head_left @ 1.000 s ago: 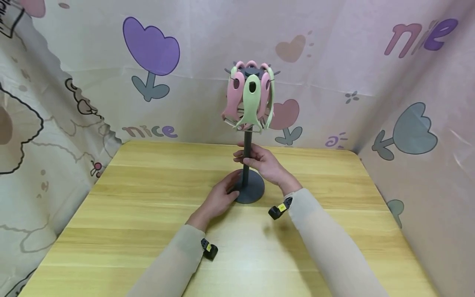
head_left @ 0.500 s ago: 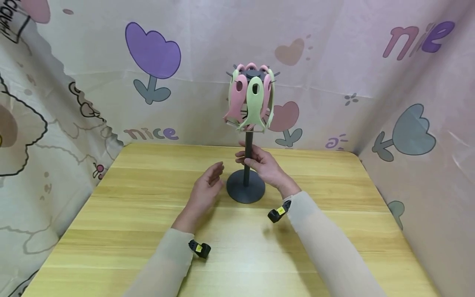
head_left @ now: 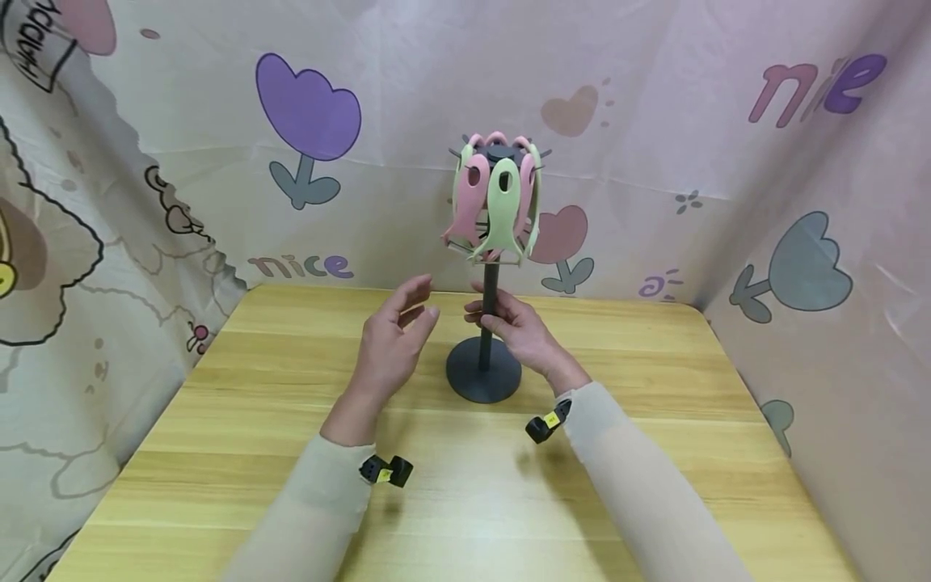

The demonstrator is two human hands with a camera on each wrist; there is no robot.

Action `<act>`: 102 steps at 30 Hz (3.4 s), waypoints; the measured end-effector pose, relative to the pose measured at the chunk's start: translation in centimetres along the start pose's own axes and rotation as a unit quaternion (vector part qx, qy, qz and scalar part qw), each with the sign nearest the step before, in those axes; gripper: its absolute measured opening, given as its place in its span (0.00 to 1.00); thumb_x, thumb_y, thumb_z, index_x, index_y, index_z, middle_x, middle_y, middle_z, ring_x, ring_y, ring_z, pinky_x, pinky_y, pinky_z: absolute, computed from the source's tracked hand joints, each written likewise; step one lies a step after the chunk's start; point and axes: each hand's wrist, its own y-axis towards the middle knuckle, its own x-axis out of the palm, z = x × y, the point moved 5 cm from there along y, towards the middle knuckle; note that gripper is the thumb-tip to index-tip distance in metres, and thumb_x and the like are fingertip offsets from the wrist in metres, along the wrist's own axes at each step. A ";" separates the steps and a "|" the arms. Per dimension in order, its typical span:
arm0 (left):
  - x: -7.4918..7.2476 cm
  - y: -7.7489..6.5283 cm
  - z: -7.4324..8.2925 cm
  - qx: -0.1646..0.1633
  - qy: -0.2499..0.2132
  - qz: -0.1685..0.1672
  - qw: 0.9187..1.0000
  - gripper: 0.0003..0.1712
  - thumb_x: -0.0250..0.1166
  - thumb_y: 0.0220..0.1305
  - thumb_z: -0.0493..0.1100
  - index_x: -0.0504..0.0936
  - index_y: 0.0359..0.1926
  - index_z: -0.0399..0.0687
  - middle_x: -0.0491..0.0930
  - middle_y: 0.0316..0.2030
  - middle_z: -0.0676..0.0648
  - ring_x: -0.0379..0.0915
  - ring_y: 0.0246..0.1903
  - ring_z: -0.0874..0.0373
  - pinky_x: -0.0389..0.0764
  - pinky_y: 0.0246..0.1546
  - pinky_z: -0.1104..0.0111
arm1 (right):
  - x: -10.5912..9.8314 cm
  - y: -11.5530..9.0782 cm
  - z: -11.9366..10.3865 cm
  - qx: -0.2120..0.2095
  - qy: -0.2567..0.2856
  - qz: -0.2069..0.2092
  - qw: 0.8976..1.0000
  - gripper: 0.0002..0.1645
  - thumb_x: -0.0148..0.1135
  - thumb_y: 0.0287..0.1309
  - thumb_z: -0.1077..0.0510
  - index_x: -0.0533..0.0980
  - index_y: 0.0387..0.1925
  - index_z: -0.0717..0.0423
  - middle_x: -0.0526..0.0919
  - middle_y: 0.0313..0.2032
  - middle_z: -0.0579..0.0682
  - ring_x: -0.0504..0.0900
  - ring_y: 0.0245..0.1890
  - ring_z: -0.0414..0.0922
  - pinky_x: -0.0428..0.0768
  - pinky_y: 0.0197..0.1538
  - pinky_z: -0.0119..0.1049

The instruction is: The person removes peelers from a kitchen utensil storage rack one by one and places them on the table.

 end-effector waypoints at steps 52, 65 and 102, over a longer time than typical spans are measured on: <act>1.1 6.0 12.5 0.073 0.142 0.079 0.984 0.25 0.70 0.72 0.46 0.75 0.65 0.46 0.80 0.52 0.46 0.76 0.50 0.53 0.83 0.50 0.68 | 0.0 0.1 -0.2 -0.001 -0.040 0.019 0.999 0.30 0.57 0.76 0.67 0.69 0.75 0.52 0.82 0.62 0.65 0.84 0.62 0.55 0.79 0.68 0.49; 1.5 6.3 12.3 0.083 0.122 0.089 0.985 0.23 0.71 0.72 0.43 0.76 0.63 0.45 0.80 0.44 0.45 0.78 0.43 0.55 0.82 0.45 0.68 | -0.1 0.4 -0.1 0.002 -0.032 0.011 0.999 0.29 0.57 0.77 0.66 0.70 0.75 0.52 0.83 0.62 0.62 0.85 0.62 0.55 0.80 0.67 0.46; 0.9 5.7 12.6 0.108 0.096 0.108 0.984 0.23 0.73 0.70 0.41 0.78 0.61 0.43 0.81 0.45 0.44 0.78 0.42 0.56 0.85 0.47 0.63 | -0.2 0.3 -0.2 -0.002 -0.023 0.018 1.000 0.27 0.57 0.78 0.64 0.70 0.74 0.54 0.82 0.62 0.64 0.86 0.59 0.58 0.82 0.64 0.48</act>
